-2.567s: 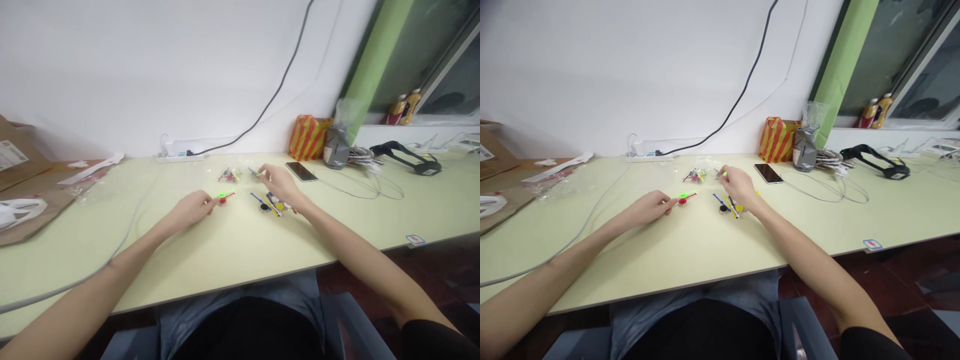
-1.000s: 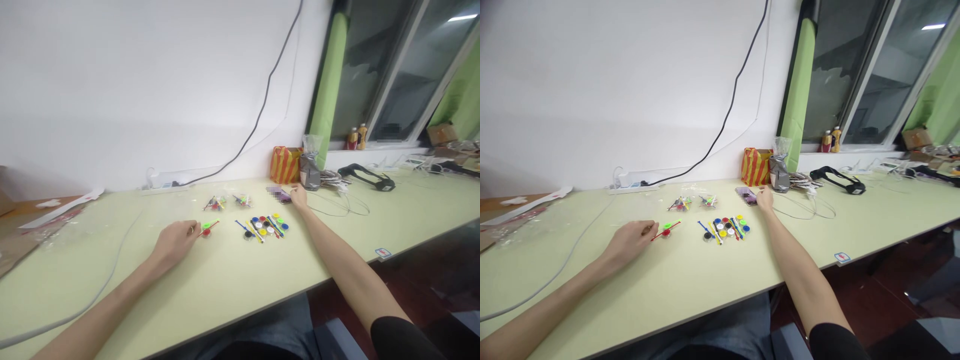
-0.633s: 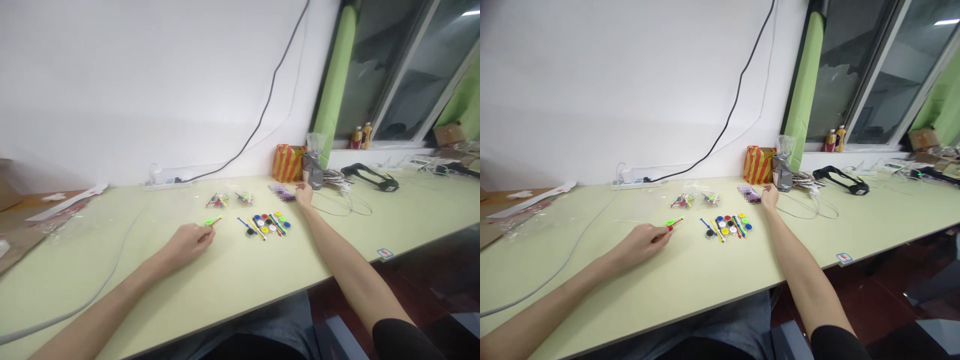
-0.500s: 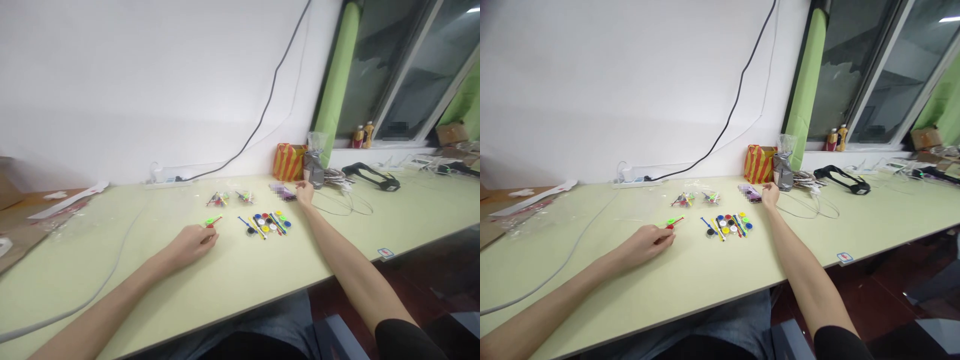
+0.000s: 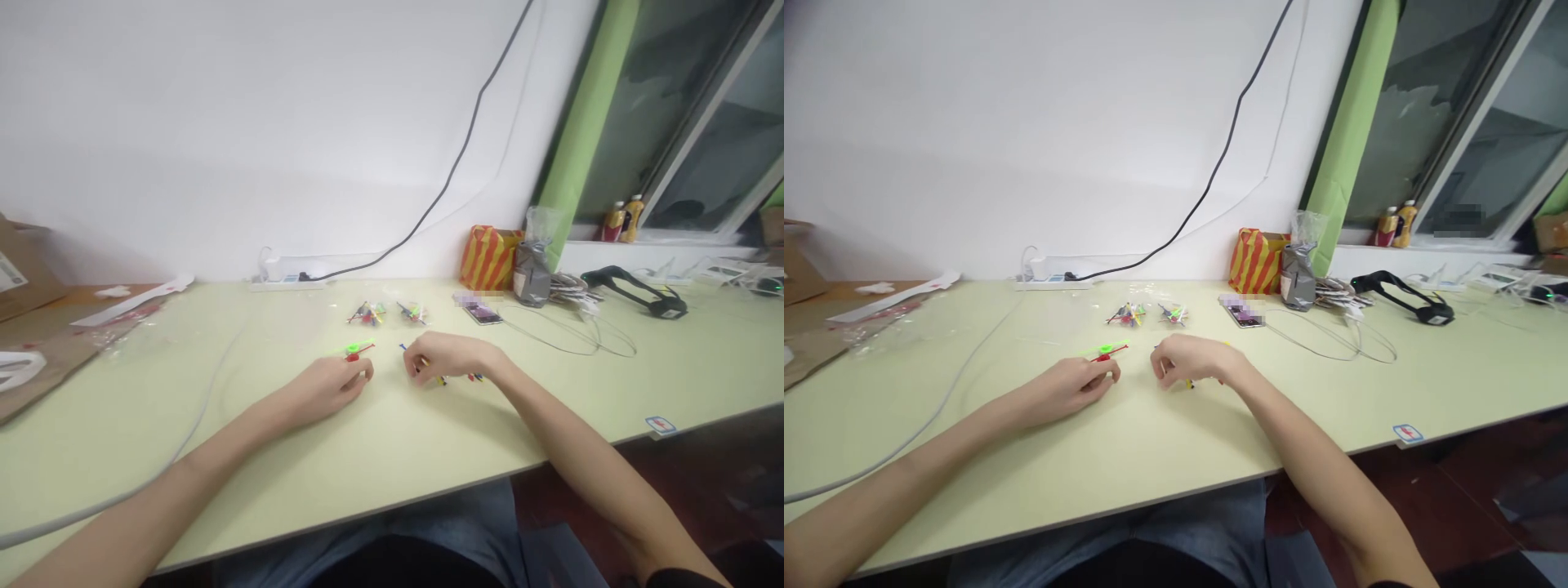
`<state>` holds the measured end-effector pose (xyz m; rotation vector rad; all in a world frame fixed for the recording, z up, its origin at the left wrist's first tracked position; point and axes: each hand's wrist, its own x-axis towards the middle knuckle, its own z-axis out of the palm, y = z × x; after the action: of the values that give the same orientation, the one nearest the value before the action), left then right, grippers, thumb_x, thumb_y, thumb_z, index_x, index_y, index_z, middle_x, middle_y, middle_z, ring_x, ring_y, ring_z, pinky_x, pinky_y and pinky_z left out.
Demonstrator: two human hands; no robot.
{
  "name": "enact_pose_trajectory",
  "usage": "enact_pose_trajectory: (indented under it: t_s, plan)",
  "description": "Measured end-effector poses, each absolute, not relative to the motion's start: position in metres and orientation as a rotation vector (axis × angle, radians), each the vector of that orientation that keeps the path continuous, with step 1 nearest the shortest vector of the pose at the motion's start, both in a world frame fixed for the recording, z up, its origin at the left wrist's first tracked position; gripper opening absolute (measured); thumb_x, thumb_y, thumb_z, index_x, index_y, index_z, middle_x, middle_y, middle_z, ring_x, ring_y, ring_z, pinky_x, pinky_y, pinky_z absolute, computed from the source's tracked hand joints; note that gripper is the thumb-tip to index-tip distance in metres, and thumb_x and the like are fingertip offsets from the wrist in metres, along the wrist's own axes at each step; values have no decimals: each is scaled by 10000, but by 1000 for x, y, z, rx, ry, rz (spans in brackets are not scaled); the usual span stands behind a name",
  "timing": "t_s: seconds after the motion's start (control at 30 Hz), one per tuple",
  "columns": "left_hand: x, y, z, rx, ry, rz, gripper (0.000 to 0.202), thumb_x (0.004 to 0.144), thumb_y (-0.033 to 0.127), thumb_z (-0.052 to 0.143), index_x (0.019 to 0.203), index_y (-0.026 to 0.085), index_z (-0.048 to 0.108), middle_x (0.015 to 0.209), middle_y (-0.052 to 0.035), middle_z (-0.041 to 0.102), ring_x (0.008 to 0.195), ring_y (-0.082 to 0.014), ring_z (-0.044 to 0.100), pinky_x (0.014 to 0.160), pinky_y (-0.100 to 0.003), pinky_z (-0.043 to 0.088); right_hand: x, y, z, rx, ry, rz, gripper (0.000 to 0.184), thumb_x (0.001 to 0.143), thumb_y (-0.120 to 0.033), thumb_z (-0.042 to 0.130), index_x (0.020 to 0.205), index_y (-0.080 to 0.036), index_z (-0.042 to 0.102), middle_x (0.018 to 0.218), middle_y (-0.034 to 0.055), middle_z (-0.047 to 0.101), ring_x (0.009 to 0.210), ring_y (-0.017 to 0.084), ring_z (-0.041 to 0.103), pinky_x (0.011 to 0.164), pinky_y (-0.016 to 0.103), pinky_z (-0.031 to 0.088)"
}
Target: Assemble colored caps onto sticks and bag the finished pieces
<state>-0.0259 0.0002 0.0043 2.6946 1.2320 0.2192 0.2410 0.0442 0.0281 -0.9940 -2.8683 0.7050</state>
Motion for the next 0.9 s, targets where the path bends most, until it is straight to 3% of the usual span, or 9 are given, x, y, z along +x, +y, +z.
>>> enact_pose_trajectory:
  t_s: [0.1,0.23,0.37,0.5,0.73,0.9]
  plan:
    - [-25,-1,6,2694,1218,213,278,999,330,347,1025,227,603,679,-8,556,630,-187,525,625,-292,331,219,27,21,-1016,-2879,565,90,813,-94,619,781,-174,648,672,-25,564,611,113,473,577,240,303]
    - [-24,-3,8,2678,1230,211,288,997,328,341,1019,222,608,700,-19,568,651,-192,535,631,-296,339,224,31,25,-847,-2784,638,116,870,-95,556,831,-179,627,763,-12,612,683,120,516,626,231,356]
    - [-25,-2,7,2676,1218,227,295,999,348,352,1016,224,619,692,-16,561,652,-192,533,635,-297,343,249,44,34,-1003,-2687,674,45,835,-150,681,809,-160,645,749,-9,621,673,122,538,614,227,368]
    - [-26,0,4,2682,1213,231,293,1006,352,351,1021,226,616,691,-13,559,648,-188,531,632,-292,337,246,44,29,-1129,-2734,729,91,780,-80,718,829,-149,685,709,-17,623,630,114,540,570,217,354]
    - [-25,0,5,2675,1230,222,299,1004,345,359,1100,233,620,691,-9,563,659,-195,552,644,-293,353,226,35,25,-766,-2713,774,242,907,-113,616,1119,-183,711,915,31,713,791,140,617,698,227,426]
    - [-24,-4,7,2646,1249,267,437,1007,352,348,1382,235,541,718,-10,582,674,-199,567,698,-291,398,258,57,30,-1097,-2679,505,77,810,-124,689,841,-144,757,828,47,719,733,154,608,670,241,422]
